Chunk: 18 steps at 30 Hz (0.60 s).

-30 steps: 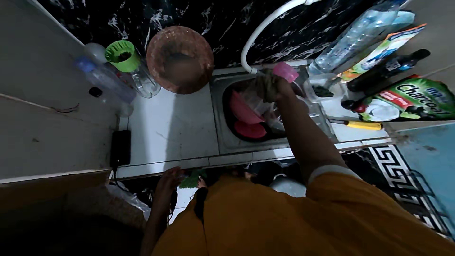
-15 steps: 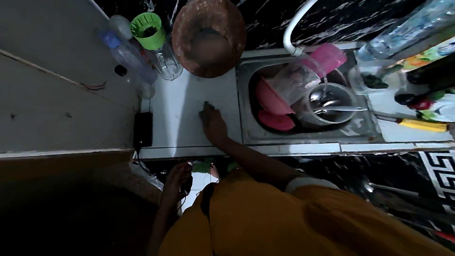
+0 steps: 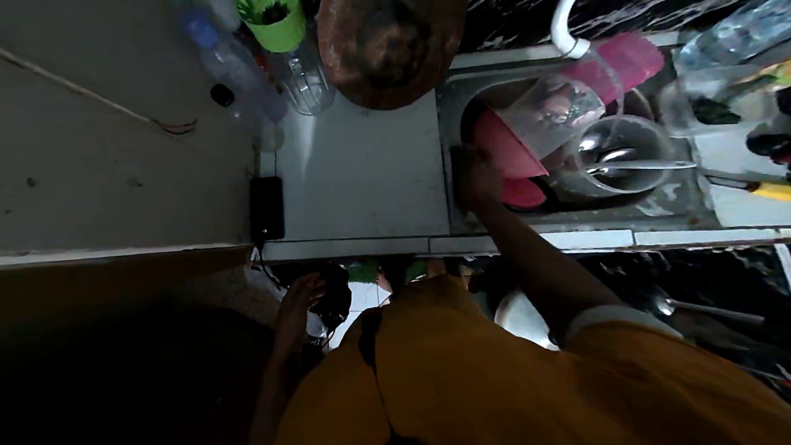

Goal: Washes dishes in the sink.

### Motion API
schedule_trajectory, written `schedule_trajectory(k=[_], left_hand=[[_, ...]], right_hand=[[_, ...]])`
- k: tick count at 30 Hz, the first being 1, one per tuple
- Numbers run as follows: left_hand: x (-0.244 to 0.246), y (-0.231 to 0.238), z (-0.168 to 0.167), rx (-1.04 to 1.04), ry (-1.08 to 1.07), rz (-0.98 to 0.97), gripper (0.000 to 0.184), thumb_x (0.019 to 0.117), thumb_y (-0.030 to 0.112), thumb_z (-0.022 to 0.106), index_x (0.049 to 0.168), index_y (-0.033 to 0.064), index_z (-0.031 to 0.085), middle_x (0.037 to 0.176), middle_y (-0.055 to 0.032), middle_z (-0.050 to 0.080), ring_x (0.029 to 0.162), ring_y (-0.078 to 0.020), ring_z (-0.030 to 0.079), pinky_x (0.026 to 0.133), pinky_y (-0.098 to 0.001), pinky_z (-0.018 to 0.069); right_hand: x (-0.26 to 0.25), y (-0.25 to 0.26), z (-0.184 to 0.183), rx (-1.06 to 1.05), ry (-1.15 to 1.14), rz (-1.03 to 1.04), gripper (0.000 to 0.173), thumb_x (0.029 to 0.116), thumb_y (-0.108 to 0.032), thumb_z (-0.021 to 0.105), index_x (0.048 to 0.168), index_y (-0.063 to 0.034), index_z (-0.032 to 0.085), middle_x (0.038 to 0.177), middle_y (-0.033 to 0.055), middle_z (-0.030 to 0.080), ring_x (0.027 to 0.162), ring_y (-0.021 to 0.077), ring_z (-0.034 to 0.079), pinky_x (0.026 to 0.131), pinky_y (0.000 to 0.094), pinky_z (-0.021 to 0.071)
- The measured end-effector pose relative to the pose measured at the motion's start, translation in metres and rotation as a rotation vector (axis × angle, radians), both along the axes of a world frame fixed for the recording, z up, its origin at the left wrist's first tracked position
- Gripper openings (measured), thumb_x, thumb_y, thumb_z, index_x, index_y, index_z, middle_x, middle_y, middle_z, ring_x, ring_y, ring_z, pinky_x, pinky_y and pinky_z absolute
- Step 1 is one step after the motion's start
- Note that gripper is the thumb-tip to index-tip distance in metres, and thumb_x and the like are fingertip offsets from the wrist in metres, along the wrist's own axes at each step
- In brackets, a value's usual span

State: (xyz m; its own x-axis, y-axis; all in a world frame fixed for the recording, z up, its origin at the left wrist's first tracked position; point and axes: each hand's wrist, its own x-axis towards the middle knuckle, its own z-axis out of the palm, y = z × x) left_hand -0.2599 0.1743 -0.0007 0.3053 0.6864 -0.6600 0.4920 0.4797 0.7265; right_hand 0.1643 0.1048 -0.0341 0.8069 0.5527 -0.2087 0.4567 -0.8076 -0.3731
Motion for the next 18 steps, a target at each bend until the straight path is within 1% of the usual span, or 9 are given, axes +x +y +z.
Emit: schedule_trajectory(k=[3, 5, 7, 8, 11, 12, 14, 16, 18], left_hand=[[-0.003, 0.005, -0.002, 0.009, 0.002, 0.036, 0.039, 0.1105, 0.021, 0.037, 0.138, -0.0021, 0.053, 0.124, -0.0169, 0.067, 0.105, -0.0209, 0.069, 0.090, -0.0365, 0.0556], [-0.003, 0.004, 0.002, 0.036, 0.003, 0.056, 0.038, 0.1100, 0.019, 0.038, 0.136, -0.0034, 0.054, 0.123, -0.0173, 0.067, 0.104, -0.0200, 0.069, 0.089, -0.0350, 0.0557], [-0.003, 0.006, 0.005, 0.047, 0.013, 0.061, 0.038, 0.1097, 0.020, 0.038, 0.136, -0.0029, 0.054, 0.124, -0.0174, 0.067, 0.105, -0.0210, 0.069, 0.090, -0.0358, 0.0554], [-0.003, 0.006, 0.006, 0.047, 0.021, 0.058, 0.039, 0.1095, 0.020, 0.038, 0.136, -0.0028, 0.054, 0.125, -0.0179, 0.067, 0.106, -0.0220, 0.069, 0.091, -0.0370, 0.0554], [-0.008, 0.008, 0.004, 0.032, 0.038, 0.050, 0.039, 0.1092, 0.018, 0.037, 0.138, -0.0036, 0.052, 0.128, -0.0198, 0.065, 0.109, -0.0242, 0.068, 0.093, -0.0386, 0.0551], [-0.009, 0.009, 0.003, 0.030, 0.046, 0.051, 0.039, 0.1094, 0.018, 0.036, 0.138, -0.0044, 0.052, 0.128, -0.0206, 0.065, 0.108, -0.0243, 0.068, 0.093, -0.0385, 0.0550], [-0.010, 0.008, 0.001, 0.033, 0.068, 0.046, 0.039, 0.1094, 0.018, 0.037, 0.138, -0.0043, 0.052, 0.127, -0.0197, 0.066, 0.107, -0.0231, 0.068, 0.091, -0.0374, 0.0553], [-0.013, 0.006, 0.002, 0.016, 0.090, 0.022, 0.041, 0.1095, 0.020, 0.036, 0.139, -0.0026, 0.053, 0.127, -0.0180, 0.067, 0.107, -0.0226, 0.069, 0.092, -0.0380, 0.0553], [-0.014, 0.009, 0.005, 0.015, 0.089, 0.002, 0.042, 0.1095, 0.021, 0.034, 0.138, -0.0026, 0.053, 0.126, -0.0177, 0.067, 0.107, -0.0225, 0.068, 0.092, -0.0380, 0.0551]], right_hand=[[-0.028, 0.020, 0.037, 0.071, -0.010, -0.007, 0.043, 0.1075, -0.022, 0.050, 0.150, -0.0147, 0.051, 0.148, 0.0271, 0.049, 0.118, 0.0494, 0.061, 0.089, 0.0641, 0.0540], [-0.078, 0.038, 0.039, 0.182, 0.000, 0.148, 0.043, 0.1080, -0.017, 0.047, 0.150, -0.0152, 0.052, 0.149, 0.0237, 0.050, 0.119, 0.0447, 0.063, 0.090, 0.0587, 0.0562], [-0.135, 0.054, 0.019, 0.278, 0.016, 0.372, 0.038, 0.1060, -0.015, 0.050, 0.143, -0.0180, 0.058, 0.146, 0.0184, 0.055, 0.110, 0.0385, 0.069, 0.078, 0.0535, 0.0608], [-0.161, 0.062, 0.004, 0.296, 0.061, 0.492, 0.038, 0.1047, -0.014, 0.052, 0.141, -0.0182, 0.059, 0.146, 0.0176, 0.054, 0.109, 0.0371, 0.069, 0.076, 0.0521, 0.0614], [-0.202, 0.092, -0.026, 0.272, 0.217, 0.746, 0.041, 0.1015, -0.008, 0.053, 0.140, -0.0189, 0.060, 0.151, 0.0162, 0.050, 0.129, 0.0387, 0.058, 0.088, 0.0551, 0.0583], [-0.198, 0.105, -0.021, 0.241, 0.230, 0.747, 0.041, 0.1022, -0.007, 0.053, 0.142, -0.0175, 0.060, 0.150, 0.0175, 0.050, 0.130, 0.0406, 0.056, 0.090, 0.0568, 0.0558], [-0.169, 0.131, -0.012, 0.229, 0.160, 0.606, 0.042, 0.1024, -0.007, 0.053, 0.142, -0.0187, 0.059, 0.150, 0.0182, 0.050, 0.128, 0.0416, 0.057, 0.091, 0.0567, 0.0558], [-0.118, 0.142, -0.019, 0.249, 0.003, 0.391, 0.043, 0.1018, -0.007, 0.052, 0.140, -0.0247, 0.062, 0.149, 0.0154, 0.053, 0.123, 0.0393, 0.062, 0.085, 0.0545, 0.0584], [-0.054, 0.127, -0.022, 0.202, -0.082, 0.195, 0.043, 0.1029, -0.010, 0.051, 0.141, -0.0263, 0.061, 0.151, 0.0144, 0.051, 0.123, 0.0400, 0.062, 0.086, 0.0568, 0.0579]])
